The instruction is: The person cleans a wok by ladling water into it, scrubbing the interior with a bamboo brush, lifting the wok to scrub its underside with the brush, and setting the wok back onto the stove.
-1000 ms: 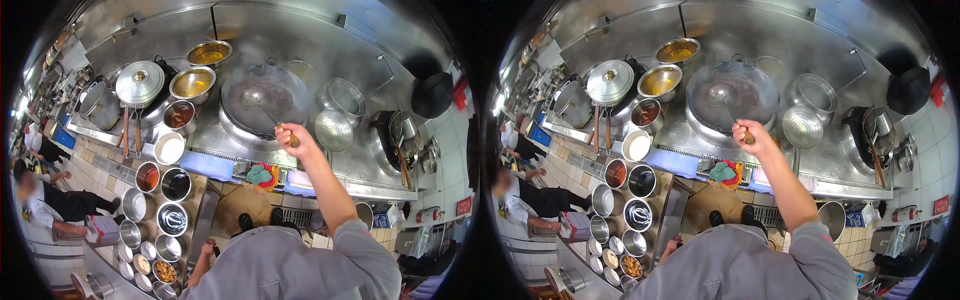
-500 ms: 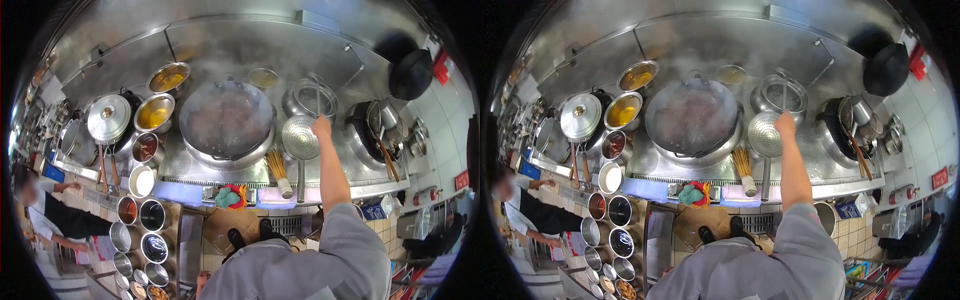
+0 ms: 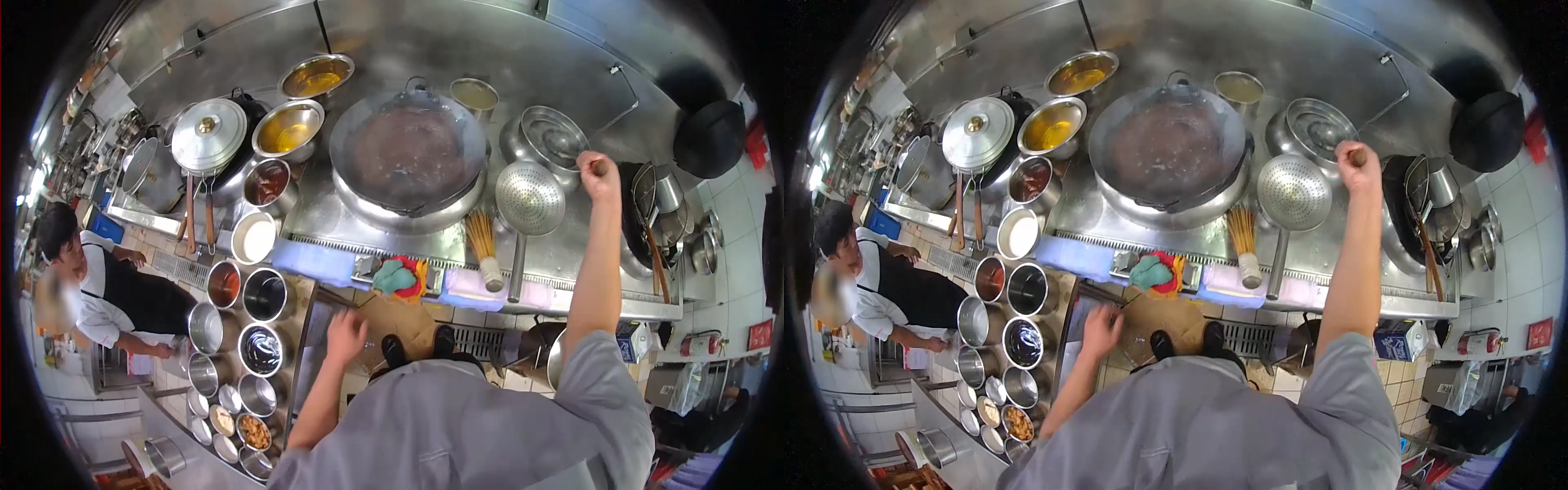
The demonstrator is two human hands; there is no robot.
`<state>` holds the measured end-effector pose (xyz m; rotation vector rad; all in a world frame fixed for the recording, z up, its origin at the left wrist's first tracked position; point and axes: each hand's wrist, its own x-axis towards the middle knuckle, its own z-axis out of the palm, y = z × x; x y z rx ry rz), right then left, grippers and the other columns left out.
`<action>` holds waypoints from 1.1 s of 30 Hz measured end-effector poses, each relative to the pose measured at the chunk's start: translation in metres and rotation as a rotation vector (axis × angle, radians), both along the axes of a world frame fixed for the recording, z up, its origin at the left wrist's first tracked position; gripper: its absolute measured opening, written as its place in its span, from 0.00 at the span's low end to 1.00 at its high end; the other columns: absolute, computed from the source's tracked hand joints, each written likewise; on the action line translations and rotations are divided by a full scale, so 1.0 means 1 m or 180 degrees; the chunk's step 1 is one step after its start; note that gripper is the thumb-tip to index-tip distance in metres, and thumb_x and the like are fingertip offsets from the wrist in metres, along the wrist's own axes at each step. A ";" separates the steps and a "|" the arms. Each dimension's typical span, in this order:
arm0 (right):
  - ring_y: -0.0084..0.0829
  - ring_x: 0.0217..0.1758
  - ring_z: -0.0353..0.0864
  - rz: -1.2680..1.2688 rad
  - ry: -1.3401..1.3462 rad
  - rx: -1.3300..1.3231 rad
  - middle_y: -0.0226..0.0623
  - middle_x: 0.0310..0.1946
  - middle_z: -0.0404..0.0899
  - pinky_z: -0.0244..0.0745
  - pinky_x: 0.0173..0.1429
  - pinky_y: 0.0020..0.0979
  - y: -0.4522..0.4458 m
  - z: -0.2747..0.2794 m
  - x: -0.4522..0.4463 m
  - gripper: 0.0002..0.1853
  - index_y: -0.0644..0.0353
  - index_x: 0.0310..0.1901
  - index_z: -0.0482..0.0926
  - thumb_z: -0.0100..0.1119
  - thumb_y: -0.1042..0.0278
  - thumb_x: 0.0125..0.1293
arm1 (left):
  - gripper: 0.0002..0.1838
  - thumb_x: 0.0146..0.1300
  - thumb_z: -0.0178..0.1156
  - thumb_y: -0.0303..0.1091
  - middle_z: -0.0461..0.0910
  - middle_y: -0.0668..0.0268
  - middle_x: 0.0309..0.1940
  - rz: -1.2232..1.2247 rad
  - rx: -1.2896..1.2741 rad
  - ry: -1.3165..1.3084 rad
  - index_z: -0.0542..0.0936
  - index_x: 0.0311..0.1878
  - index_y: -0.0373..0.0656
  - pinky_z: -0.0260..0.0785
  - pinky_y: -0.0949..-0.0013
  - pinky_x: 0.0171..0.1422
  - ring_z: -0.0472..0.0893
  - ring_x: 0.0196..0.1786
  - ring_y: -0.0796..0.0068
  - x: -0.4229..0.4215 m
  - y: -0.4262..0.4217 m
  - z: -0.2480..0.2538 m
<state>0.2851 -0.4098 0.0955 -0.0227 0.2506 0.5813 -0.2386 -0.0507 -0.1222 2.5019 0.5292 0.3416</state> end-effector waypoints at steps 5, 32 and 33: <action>0.31 0.31 0.69 -0.0015 -0.0070 0.0420 0.40 0.32 0.64 0.79 0.33 0.26 0.024 0.080 -0.097 0.03 0.72 0.35 0.62 0.43 0.86 0.60 | 0.16 0.56 0.63 0.35 0.73 0.57 0.48 -0.0434 0.0664 -0.0997 0.75 0.48 0.43 0.65 0.52 0.54 0.73 0.53 0.55 0.149 0.011 0.085; 0.17 0.28 0.69 0.1391 -0.0114 -0.0406 0.34 0.36 0.63 0.69 0.25 0.20 0.055 0.105 -0.376 0.22 0.75 0.62 0.57 0.44 0.70 0.74 | 0.17 0.69 0.47 0.47 0.82 0.60 0.37 -0.0658 0.1302 -0.0347 0.79 0.38 0.45 0.57 0.46 0.57 0.80 0.46 0.61 0.267 0.022 0.083; 0.16 0.28 0.69 0.1424 -0.0151 -0.0480 0.33 0.36 0.63 0.68 0.24 0.18 0.053 0.102 -0.375 0.21 0.75 0.62 0.58 0.44 0.70 0.73 | 0.17 0.69 0.47 0.47 0.82 0.60 0.37 -0.0662 0.1302 -0.0366 0.79 0.38 0.45 0.57 0.46 0.57 0.80 0.46 0.61 0.268 0.023 0.084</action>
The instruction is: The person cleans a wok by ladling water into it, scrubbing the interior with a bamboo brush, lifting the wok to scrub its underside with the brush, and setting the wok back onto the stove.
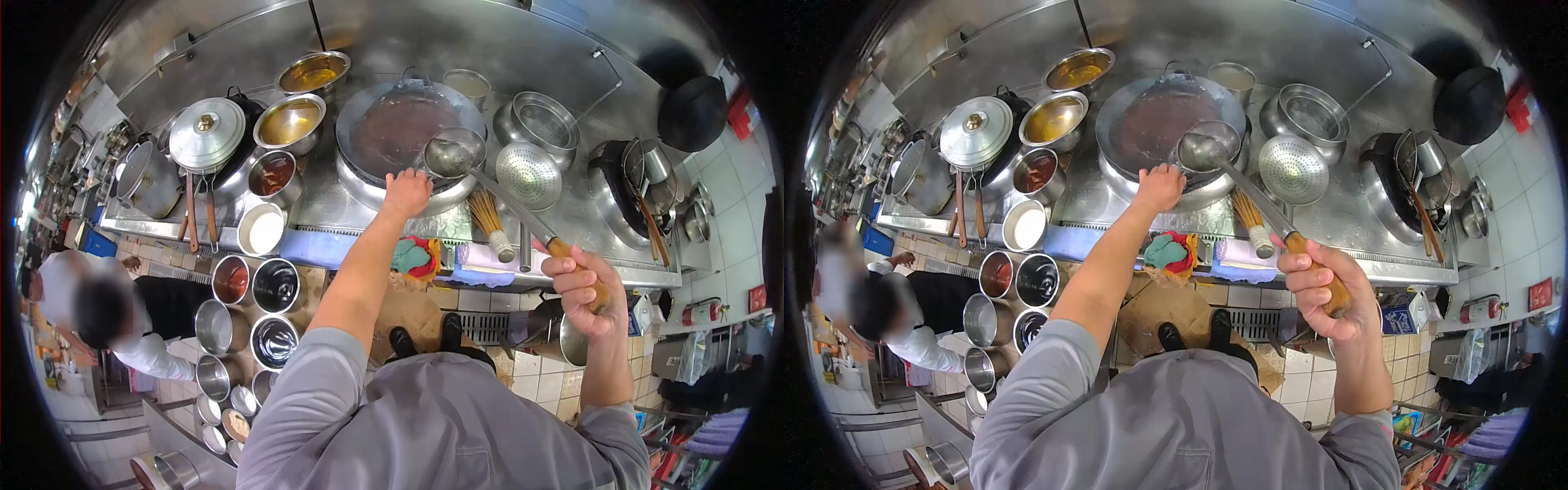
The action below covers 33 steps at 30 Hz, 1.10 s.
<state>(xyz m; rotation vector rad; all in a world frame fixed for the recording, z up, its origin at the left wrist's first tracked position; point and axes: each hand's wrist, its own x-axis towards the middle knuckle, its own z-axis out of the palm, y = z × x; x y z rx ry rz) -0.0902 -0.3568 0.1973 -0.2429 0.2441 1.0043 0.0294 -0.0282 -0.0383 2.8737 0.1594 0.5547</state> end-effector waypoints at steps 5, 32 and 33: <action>0.13 0.26 0.67 0.0009 -0.0131 -0.0239 0.33 0.35 0.64 0.66 0.22 0.16 -0.012 -0.016 0.025 0.20 0.74 0.60 0.61 0.47 0.70 0.72 | 0.16 0.70 0.45 0.45 0.82 0.61 0.42 -0.0168 -0.0173 0.0493 0.78 0.41 0.45 0.61 0.47 0.54 0.79 0.50 0.60 -0.006 -0.003 0.004; 0.25 0.15 0.69 -0.1337 -0.0311 -0.1156 0.32 0.13 0.66 0.71 0.20 0.23 -0.042 -0.219 0.469 0.14 0.57 0.15 0.65 0.51 0.80 0.56 | 0.14 0.64 0.57 0.46 0.80 0.64 0.31 0.0033 -0.0597 0.0180 0.78 0.31 0.44 0.68 0.51 0.43 0.78 0.41 0.56 -0.016 0.000 0.005; 0.25 0.16 0.69 -0.1377 0.0093 -0.0641 0.31 0.15 0.67 0.73 0.21 0.21 -0.045 -0.194 0.460 0.14 0.58 0.16 0.64 0.50 0.83 0.55 | 0.14 0.64 0.57 0.46 0.80 0.64 0.31 0.0108 -0.0608 0.0193 0.78 0.31 0.44 0.68 0.51 0.43 0.78 0.41 0.56 -0.014 0.000 0.004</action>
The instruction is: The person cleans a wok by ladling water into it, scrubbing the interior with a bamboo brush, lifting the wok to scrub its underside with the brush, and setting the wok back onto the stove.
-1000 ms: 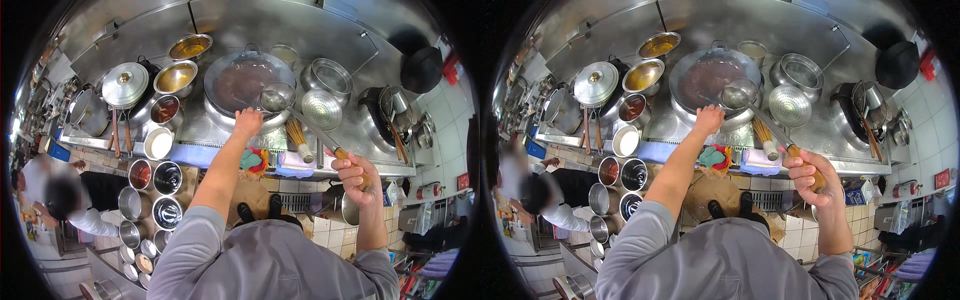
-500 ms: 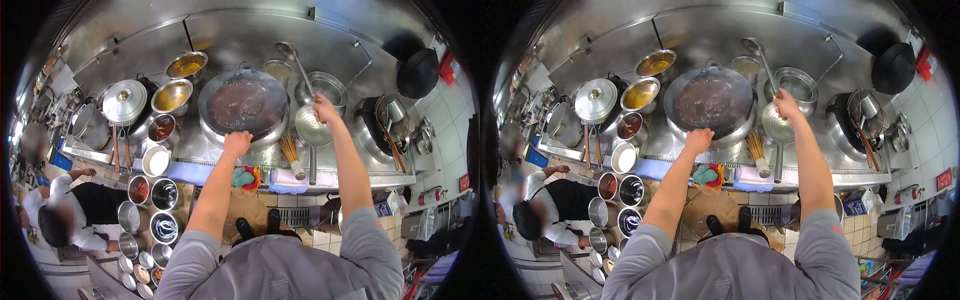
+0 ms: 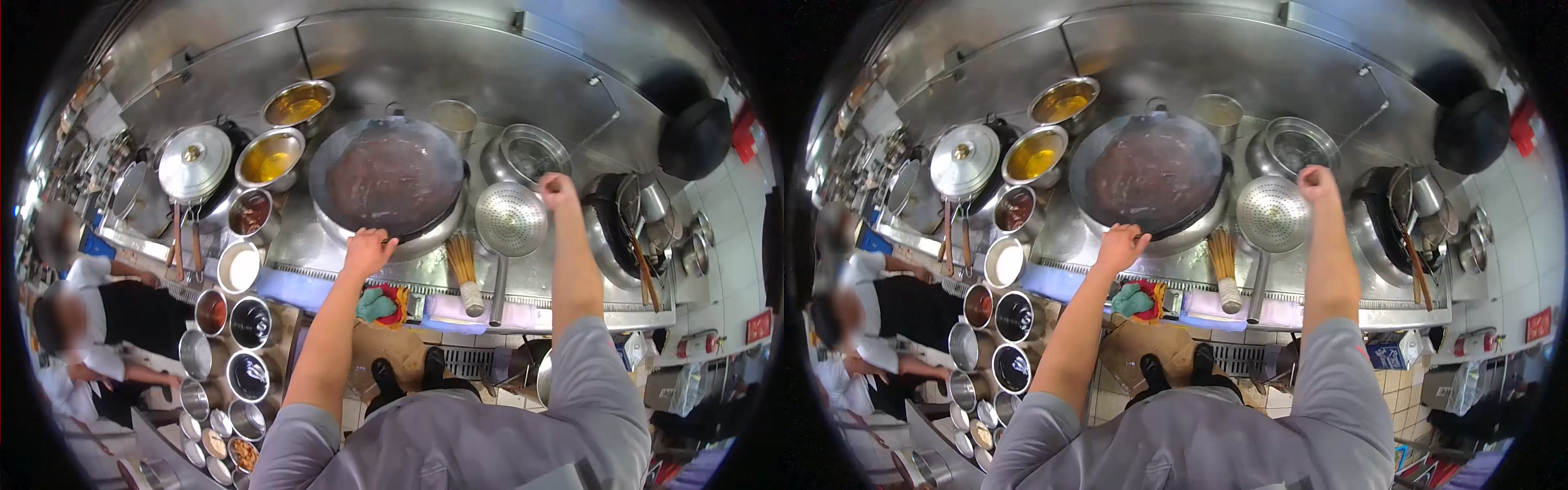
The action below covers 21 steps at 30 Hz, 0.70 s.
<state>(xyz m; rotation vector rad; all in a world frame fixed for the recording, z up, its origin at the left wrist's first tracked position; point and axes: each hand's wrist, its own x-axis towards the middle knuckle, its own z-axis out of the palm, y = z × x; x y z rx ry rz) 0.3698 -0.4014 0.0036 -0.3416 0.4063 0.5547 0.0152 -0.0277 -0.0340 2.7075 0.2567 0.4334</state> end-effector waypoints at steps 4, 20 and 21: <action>0.27 0.23 0.70 -0.0010 0.0010 0.0949 0.35 0.21 0.66 0.75 0.24 0.21 -0.013 0.040 -0.024 0.07 0.62 0.21 0.65 0.45 0.85 0.50 | 0.17 0.60 0.60 0.48 0.81 0.63 0.27 0.0108 0.0268 -0.0194 0.79 0.26 0.44 0.68 0.51 0.43 0.79 0.39 0.56 0.002 -0.003 -0.008; 0.28 0.25 0.71 0.0415 -0.0270 0.1782 0.35 0.31 0.64 0.76 0.32 0.31 0.053 0.193 -0.330 0.25 0.69 0.64 0.43 0.41 0.74 0.73 | 0.16 0.59 0.60 0.49 0.82 0.62 0.26 0.0108 0.0224 -0.0712 0.81 0.28 0.45 0.71 0.55 0.44 0.81 0.37 0.59 0.004 -0.003 -0.015; 0.28 0.24 0.71 0.0448 -0.0199 0.1707 0.35 0.31 0.64 0.75 0.31 0.30 0.056 0.191 -0.343 0.25 0.72 0.63 0.44 0.41 0.73 0.72 | 0.16 0.60 0.59 0.49 0.83 0.61 0.27 0.0008 0.0158 -0.0573 0.81 0.28 0.45 0.72 0.56 0.45 0.81 0.37 0.58 0.005 -0.001 -0.018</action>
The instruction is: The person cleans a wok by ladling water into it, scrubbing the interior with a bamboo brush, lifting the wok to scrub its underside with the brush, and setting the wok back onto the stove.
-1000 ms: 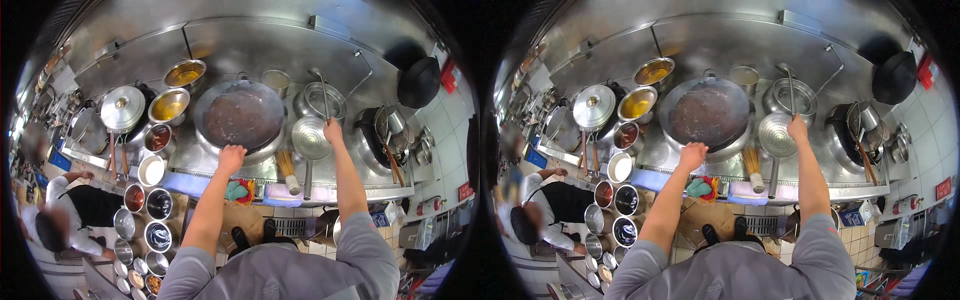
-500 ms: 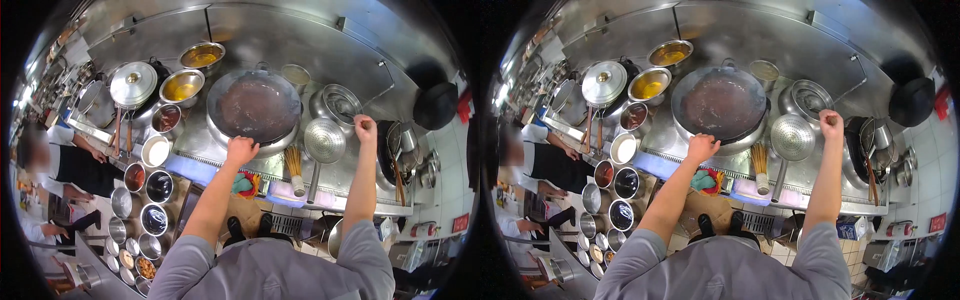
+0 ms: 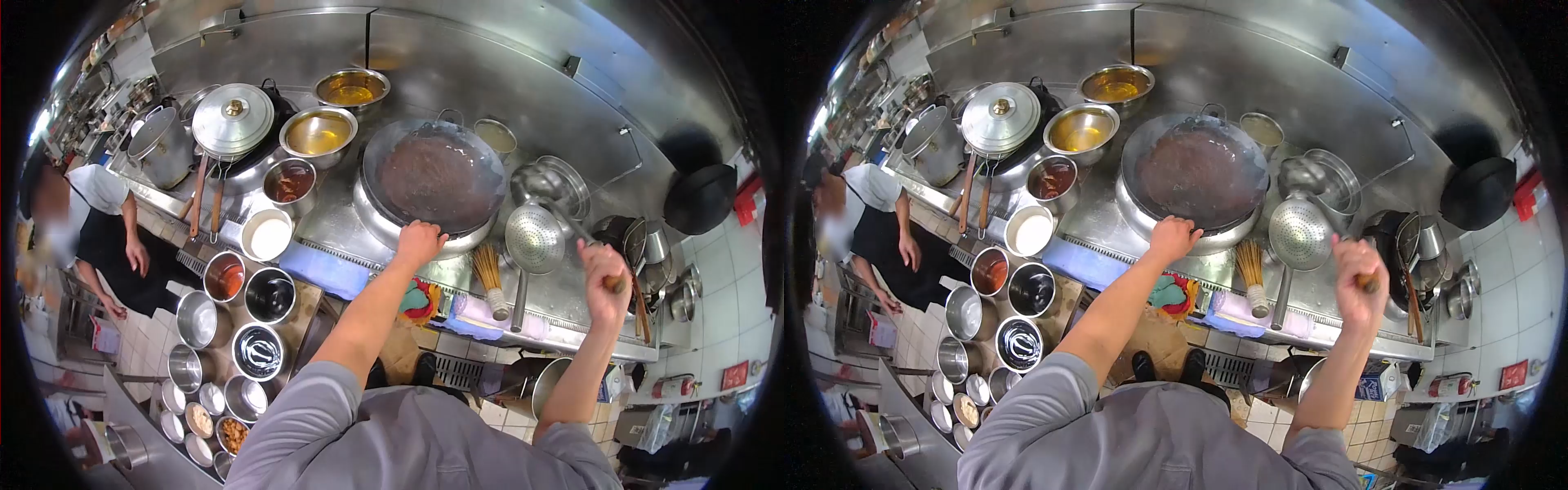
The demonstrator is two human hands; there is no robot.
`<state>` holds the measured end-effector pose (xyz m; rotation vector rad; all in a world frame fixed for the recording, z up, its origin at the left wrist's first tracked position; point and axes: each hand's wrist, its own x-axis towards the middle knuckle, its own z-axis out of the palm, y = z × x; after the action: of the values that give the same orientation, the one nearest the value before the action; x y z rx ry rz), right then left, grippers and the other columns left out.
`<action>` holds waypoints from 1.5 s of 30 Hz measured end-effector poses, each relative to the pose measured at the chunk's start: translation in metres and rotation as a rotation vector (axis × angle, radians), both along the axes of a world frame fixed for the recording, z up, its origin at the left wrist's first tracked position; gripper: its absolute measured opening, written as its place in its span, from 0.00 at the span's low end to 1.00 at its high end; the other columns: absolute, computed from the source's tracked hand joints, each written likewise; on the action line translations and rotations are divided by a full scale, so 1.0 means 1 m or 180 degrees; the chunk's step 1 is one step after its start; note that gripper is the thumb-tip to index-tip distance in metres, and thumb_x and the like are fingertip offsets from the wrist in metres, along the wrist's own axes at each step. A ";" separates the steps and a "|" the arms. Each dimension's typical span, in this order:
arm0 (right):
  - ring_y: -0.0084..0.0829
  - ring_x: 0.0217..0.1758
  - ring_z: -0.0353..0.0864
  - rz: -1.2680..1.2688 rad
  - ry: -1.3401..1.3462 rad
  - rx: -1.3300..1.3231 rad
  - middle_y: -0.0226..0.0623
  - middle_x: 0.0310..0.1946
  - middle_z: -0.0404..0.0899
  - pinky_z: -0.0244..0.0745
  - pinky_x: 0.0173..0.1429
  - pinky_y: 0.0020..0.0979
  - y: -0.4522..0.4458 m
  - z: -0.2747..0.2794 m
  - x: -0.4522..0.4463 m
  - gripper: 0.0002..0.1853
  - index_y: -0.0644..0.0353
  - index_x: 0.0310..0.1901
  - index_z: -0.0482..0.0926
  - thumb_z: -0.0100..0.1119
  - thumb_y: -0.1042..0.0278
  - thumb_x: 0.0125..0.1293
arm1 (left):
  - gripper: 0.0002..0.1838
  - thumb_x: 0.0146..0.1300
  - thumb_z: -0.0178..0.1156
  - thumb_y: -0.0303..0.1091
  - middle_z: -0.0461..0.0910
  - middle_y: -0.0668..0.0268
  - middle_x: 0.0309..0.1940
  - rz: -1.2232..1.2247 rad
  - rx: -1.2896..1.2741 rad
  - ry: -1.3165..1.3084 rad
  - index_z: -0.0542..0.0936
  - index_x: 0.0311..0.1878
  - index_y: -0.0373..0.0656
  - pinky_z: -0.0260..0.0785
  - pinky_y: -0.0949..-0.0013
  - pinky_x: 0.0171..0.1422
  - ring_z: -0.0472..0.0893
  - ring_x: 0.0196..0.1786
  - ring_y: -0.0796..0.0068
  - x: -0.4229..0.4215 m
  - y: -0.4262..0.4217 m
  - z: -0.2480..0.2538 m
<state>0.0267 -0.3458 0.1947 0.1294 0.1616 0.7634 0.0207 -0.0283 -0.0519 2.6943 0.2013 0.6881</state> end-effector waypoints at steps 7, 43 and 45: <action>0.21 0.24 0.72 0.0487 0.0304 -0.0389 0.34 0.32 0.64 0.72 0.26 0.23 0.029 -0.016 -0.056 0.21 0.83 0.57 0.56 0.43 0.74 0.71 | 0.17 0.61 0.58 0.48 0.83 0.58 0.29 -0.0183 -0.0116 0.0424 0.82 0.30 0.44 0.75 0.57 0.46 0.82 0.39 0.57 -0.007 0.006 0.021; 0.58 0.34 0.80 -0.0030 -0.3909 -0.8752 0.56 0.29 0.80 0.73 0.39 0.52 -0.109 -0.267 -0.076 0.34 0.43 0.72 0.55 0.53 0.66 0.64 | 0.18 0.70 0.47 0.50 0.83 0.57 0.35 -0.0438 -0.0159 0.1104 0.81 0.40 0.49 0.71 0.49 0.48 0.81 0.44 0.53 -0.010 0.010 0.041; 0.57 0.36 0.80 0.0337 -0.3657 -0.8822 0.57 0.32 0.80 0.73 0.41 0.51 -0.115 -0.278 -0.084 0.32 0.45 0.71 0.59 0.55 0.66 0.64 | 0.18 0.70 0.48 0.50 0.83 0.57 0.35 -0.0437 -0.0225 0.1091 0.81 0.40 0.48 0.71 0.50 0.48 0.81 0.44 0.52 -0.010 0.010 0.039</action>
<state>-0.0571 -0.4607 -0.0828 -2.8618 -0.0064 0.0288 0.0104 -0.0188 -0.0131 2.7088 0.1209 0.1727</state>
